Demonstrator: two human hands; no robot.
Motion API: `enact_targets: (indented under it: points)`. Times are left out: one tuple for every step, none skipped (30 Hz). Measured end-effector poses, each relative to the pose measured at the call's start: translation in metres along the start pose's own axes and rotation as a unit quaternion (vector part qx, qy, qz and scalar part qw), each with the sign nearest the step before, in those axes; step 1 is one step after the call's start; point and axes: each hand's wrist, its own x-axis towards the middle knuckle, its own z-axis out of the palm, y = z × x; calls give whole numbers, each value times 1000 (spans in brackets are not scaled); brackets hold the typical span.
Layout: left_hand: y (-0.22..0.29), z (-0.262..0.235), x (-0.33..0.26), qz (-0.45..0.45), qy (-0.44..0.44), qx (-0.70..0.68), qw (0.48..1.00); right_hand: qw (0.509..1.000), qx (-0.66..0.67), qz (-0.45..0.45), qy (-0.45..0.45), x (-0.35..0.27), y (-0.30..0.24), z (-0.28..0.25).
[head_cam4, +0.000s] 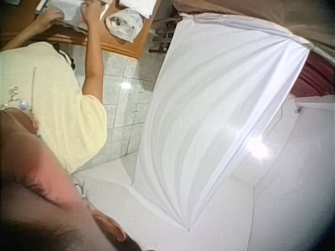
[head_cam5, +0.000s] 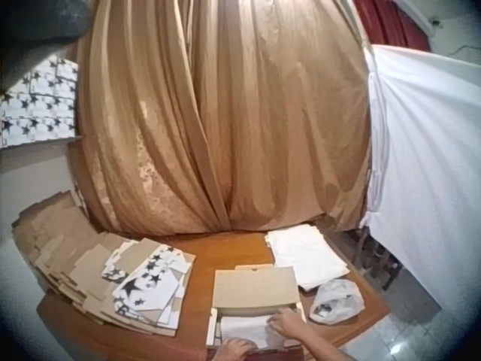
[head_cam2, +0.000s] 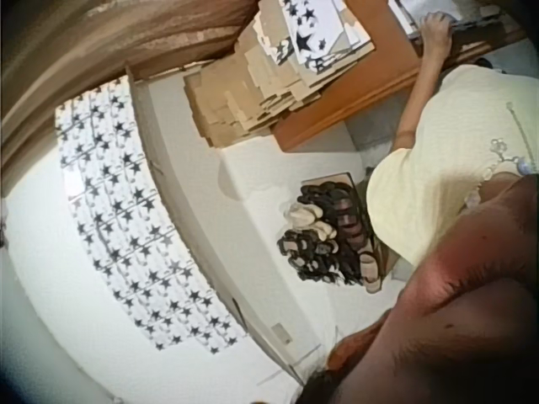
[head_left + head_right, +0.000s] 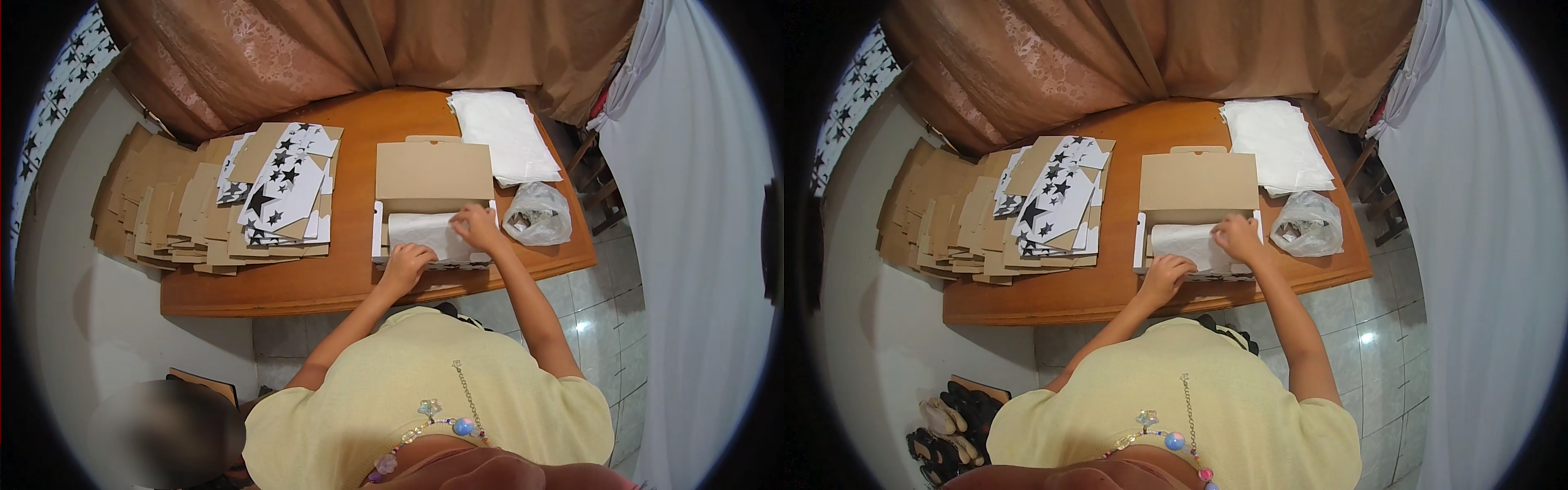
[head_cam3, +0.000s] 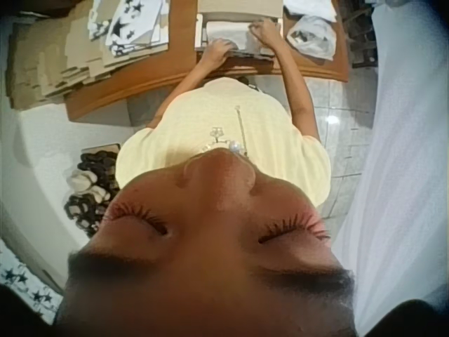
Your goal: The person folds flat cardboard cutouts into shoe boxes, lines the inside of each box with wrapping paper, closes the boxes, and places them onto an overhead shelf.
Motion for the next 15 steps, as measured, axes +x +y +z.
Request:
enact_targets:
  points:
    - [-1,0,-1,-1,1,1,1000,990,42,-4,131,1,4,-3]
    - [-1,1,-2,8,7,-5,1000,962,85,-8,259,3,8,-7]
    - [-2,1,-3,16,14,-10,1000,962,85,-12,258,9,15,-9]
    - [-3,2,-4,15,13,-9,1000,943,81,52,320,17,25,-8]
    - [-5,2,-4,4,0,-11,1000,915,76,115,379,24,35,-6]
    - [-7,1,-5,-8,-12,-13,1000,915,76,114,379,29,44,-2]
    - [-8,1,-5,-9,-12,-12,1000,911,115,196,345,36,54,3]
    - [-8,0,-4,-12,-10,-13,1000,897,151,277,309,41,61,8]
    - [-9,-1,-3,-15,-7,-15,1000,897,151,278,309,47,67,15]
    - [-10,-3,-3,-17,-6,-14,1000,868,268,261,328,52,67,19]
    - [-12,-4,-3,-13,2,-9,1000,825,381,240,343,57,68,22]
    - [-14,-5,-2,-9,9,-4,1000,825,381,240,341,61,70,23]
    - [-16,-8,-2,-14,10,-3,1000,774,481,208,355,67,63,23]
    - [-16,-12,-1,-23,17,1,1000,712,574,175,364,70,55,21]
    - [-17,-16,0,-32,23,5,999,713,575,176,361,73,47,18]
